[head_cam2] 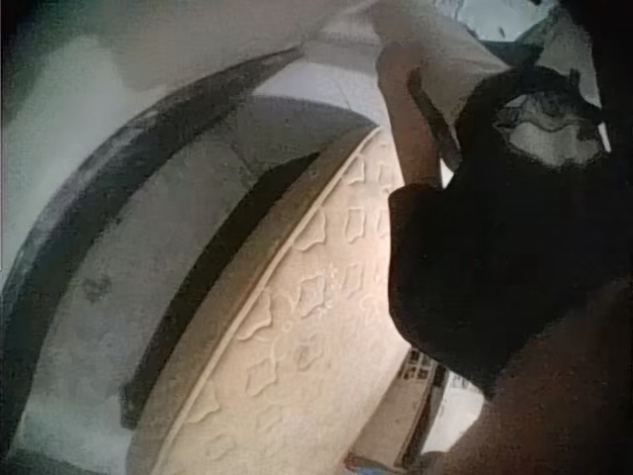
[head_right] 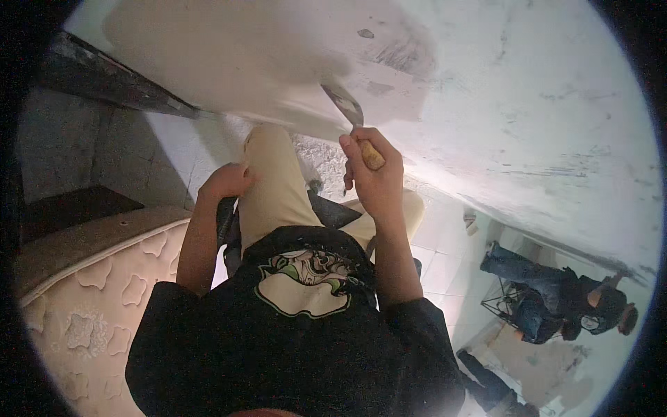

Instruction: The person scrapes the wall with a putty knife while sitting in a chair.

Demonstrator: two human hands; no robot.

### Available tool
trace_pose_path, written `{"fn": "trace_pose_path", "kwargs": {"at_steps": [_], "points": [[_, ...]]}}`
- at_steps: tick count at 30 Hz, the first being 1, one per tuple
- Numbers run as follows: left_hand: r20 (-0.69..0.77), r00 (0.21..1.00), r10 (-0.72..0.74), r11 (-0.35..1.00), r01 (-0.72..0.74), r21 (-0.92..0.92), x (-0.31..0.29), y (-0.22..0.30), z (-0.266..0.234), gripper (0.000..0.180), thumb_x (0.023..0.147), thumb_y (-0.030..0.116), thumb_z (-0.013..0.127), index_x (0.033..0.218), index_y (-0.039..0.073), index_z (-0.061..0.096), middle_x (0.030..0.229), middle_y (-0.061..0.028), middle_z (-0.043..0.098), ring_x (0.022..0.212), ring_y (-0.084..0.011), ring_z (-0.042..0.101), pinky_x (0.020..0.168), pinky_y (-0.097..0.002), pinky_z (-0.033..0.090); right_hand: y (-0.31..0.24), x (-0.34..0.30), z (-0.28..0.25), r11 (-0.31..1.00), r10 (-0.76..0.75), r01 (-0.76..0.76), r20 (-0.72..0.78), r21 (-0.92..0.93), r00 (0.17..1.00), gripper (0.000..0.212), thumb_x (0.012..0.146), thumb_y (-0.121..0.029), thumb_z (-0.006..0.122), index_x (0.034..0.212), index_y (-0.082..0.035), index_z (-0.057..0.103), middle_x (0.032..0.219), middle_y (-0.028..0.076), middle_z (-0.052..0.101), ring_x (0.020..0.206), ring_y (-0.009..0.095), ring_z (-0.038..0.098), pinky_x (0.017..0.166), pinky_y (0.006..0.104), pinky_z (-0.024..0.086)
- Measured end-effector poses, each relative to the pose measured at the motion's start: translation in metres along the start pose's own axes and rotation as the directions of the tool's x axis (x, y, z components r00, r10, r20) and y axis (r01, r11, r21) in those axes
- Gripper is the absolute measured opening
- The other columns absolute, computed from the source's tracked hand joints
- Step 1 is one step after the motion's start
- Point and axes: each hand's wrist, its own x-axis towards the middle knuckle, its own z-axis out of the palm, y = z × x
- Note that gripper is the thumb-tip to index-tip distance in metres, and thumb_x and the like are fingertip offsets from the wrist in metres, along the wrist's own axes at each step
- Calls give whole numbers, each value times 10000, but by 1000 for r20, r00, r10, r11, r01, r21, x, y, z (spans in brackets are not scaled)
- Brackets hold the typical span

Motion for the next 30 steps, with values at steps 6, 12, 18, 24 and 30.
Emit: {"fn": "trace_pose_path", "kwargs": {"at_steps": [6,12,18,24,30], "points": [[-41,999,3,1000,-3,0,1,-1,4,465,837,427,497,1013,3,573,957,-230,623,915,-381,595,811,-435,460,20,3,19,982,-77,79,21,-172,997,163,869,-158,635,855,-3,587,670,51,548,509,92,531,431,232,410],[111,992,-55,998,55,5,-2,8,-8,569,837,438,465,1160,-26,533,1126,-266,573,1066,-370,559,937,-414,423,31,-2,30,957,-145,142,8,-253,989,175,854,-139,652,885,18,584,751,94,542,550,121,552,477,252,444],[148,988,-48,999,46,15,-5,16,-15,556,838,433,465,1162,-14,535,1136,-264,568,1067,-369,558,935,-420,422,43,4,29,925,-187,177,0,-335,982,176,861,-176,643,856,-10,585,741,93,545,601,145,552,555,271,437],[-39,999,23,998,-25,-52,-5,2,4,481,844,437,489,996,-7,594,958,-265,614,929,-383,600,811,-441,459,30,-2,29,949,-245,237,-13,-210,969,205,886,-173,617,804,8,565,615,24,519,558,85,513,508,233,408],[99,995,-16,1000,19,-25,-7,4,-3,536,824,414,493,1118,-30,554,1093,-266,586,1041,-378,566,914,-427,431,46,6,31,951,-210,203,-6,-233,978,217,893,-174,604,807,23,572,651,43,556,567,109,557,525,233,433]]}}
